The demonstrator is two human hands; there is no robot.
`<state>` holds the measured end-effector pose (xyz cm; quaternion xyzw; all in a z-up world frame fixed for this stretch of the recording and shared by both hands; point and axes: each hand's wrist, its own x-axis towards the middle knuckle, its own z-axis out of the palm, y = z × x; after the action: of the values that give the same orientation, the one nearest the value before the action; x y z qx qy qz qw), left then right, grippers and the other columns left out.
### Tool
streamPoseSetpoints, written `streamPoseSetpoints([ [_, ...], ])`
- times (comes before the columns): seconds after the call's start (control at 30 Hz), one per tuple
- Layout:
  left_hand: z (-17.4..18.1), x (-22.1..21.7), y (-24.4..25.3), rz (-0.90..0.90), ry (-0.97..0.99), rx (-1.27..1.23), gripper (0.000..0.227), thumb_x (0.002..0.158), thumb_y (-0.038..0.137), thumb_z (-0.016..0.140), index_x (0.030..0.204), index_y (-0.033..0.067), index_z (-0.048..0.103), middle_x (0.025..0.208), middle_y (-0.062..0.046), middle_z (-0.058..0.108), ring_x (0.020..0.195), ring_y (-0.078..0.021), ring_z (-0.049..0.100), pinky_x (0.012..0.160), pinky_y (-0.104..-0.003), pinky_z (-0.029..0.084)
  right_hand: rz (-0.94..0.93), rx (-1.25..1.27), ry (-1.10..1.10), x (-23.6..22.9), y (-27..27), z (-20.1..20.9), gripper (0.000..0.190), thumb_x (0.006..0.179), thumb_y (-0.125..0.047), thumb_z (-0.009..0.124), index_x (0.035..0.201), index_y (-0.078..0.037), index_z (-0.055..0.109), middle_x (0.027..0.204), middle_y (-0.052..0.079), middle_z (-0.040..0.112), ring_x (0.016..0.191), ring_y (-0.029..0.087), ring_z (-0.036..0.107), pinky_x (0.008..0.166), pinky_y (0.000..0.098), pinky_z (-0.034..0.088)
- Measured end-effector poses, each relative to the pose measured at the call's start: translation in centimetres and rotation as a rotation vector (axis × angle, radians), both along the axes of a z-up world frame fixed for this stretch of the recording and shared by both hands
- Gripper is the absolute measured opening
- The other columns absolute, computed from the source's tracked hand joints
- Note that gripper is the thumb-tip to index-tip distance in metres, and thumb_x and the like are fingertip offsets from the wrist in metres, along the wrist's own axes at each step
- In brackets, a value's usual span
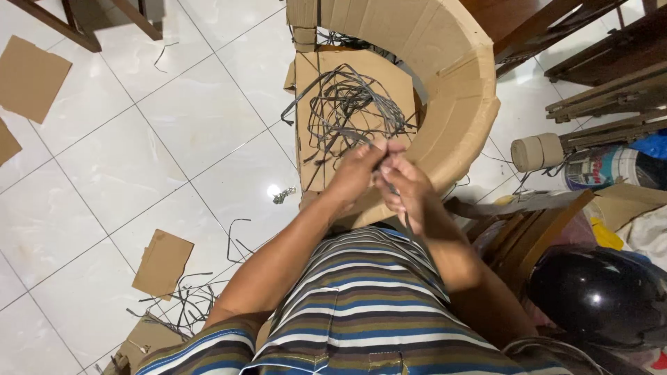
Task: Assembling a curved cardboard furniture component by threading and securing black wires through pre-cut holes.
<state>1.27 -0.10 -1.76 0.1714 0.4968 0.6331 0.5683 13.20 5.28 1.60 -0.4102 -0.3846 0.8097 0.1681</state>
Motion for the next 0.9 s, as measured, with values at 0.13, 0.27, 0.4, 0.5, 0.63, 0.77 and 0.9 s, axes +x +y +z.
streamPoseSetpoints([
  [0.13,-3.3,-0.9,1.0,0.002,-0.049,-0.004,0.034,0.109,0.032,0.053,0.112,0.0029,0.071,0.105,-0.016,0.073,0.1,-0.0195,0.068,0.091,-0.034,0.057,-0.086,0.2,-0.125,5.4,-1.4,-6.0,0.025,0.103,-0.025,0.051,0.121,-0.009,0.058,0.063,-0.003,0.037,0.04,-0.001,0.025,0.03,0.0139,0.02],
  [0.27,-4.1,-3.3,2.1,0.155,-0.158,-0.081,0.031,0.11,0.033,0.043,0.098,0.0087,0.059,0.074,-0.007,0.066,0.07,-0.0216,0.074,0.077,-0.037,0.062,0.239,0.73,-0.884,15.8,-3.8,-14.5,0.044,0.106,-0.043,0.052,0.115,-0.003,0.067,0.104,0.029,0.069,0.109,0.05,0.064,0.092,0.0582,0.051],
  [0.4,-2.5,-4.6,2.2,0.21,-0.177,-0.083,0.029,0.108,0.032,0.04,0.094,0.0103,0.052,0.064,0.0,0.051,0.05,-0.0161,0.065,0.063,-0.035,0.065,0.394,0.466,-0.987,24.2,-7.3,-23.5,0.054,0.1,-0.048,0.05,0.113,-0.001,0.072,0.11,0.03,0.072,0.114,0.052,0.063,0.097,0.0616,0.047],
  [0.5,-2.8,-4.4,2.6,0.251,-0.165,-0.068,0.031,0.107,0.036,0.045,0.093,0.0091,0.053,0.062,-0.001,0.05,0.046,-0.0144,0.062,0.061,-0.037,0.066,1.635,1.445,-1.438,35.7,-7.5,-42.4,0.016,0.09,-0.042,0.058,0.083,-0.043,0.072,0.075,-0.022,0.07,0.075,0.0,0.068,0.059,0.0194,0.05],
  [0.63,-2.6,-3.6,2.3,0.214,-0.102,-0.033,0.033,0.109,0.032,0.04,0.092,0.0082,0.054,0.061,-0.001,0.048,0.044,-0.0112,0.056,0.057,-0.033,0.064,0.806,0.495,-1.232,32.3,-8.8,-34.2,0.041,0.099,-0.042,0.046,0.113,-0.011,0.069,0.112,0.009,0.075,0.099,0.031,0.07,0.089,0.0427,0.051],
  [0.77,-2.5,-2.5,1.2,0.145,0.024,0.018,0.035,0.11,0.031,0.04,0.094,0.0048,0.058,0.059,-0.004,0.049,0.042,-0.0117,0.053,0.053,-0.031,0.059,1.016,0.757,-1.24,31.4,-10.0,-36.5,0.042,0.095,-0.046,0.059,0.128,-0.022,0.065,0.122,0.004,0.066,0.121,0.029,0.06,0.101,0.0446,0.036],
  [0.9,-4.6,-0.8,-0.5,0.007,0.101,0.011,0.041,0.112,0.037,0.046,0.101,0.0032,0.067,0.059,-0.004,0.049,0.04,-0.0103,0.043,0.044,-0.028,0.049,0.084,0.807,-0.727,18.8,-6.2,-20.7,0.036,0.107,-0.032,0.059,0.138,-0.015,0.067,0.135,0.014,0.064,0.133,0.035,0.054,0.113,0.0499,0.042],
])
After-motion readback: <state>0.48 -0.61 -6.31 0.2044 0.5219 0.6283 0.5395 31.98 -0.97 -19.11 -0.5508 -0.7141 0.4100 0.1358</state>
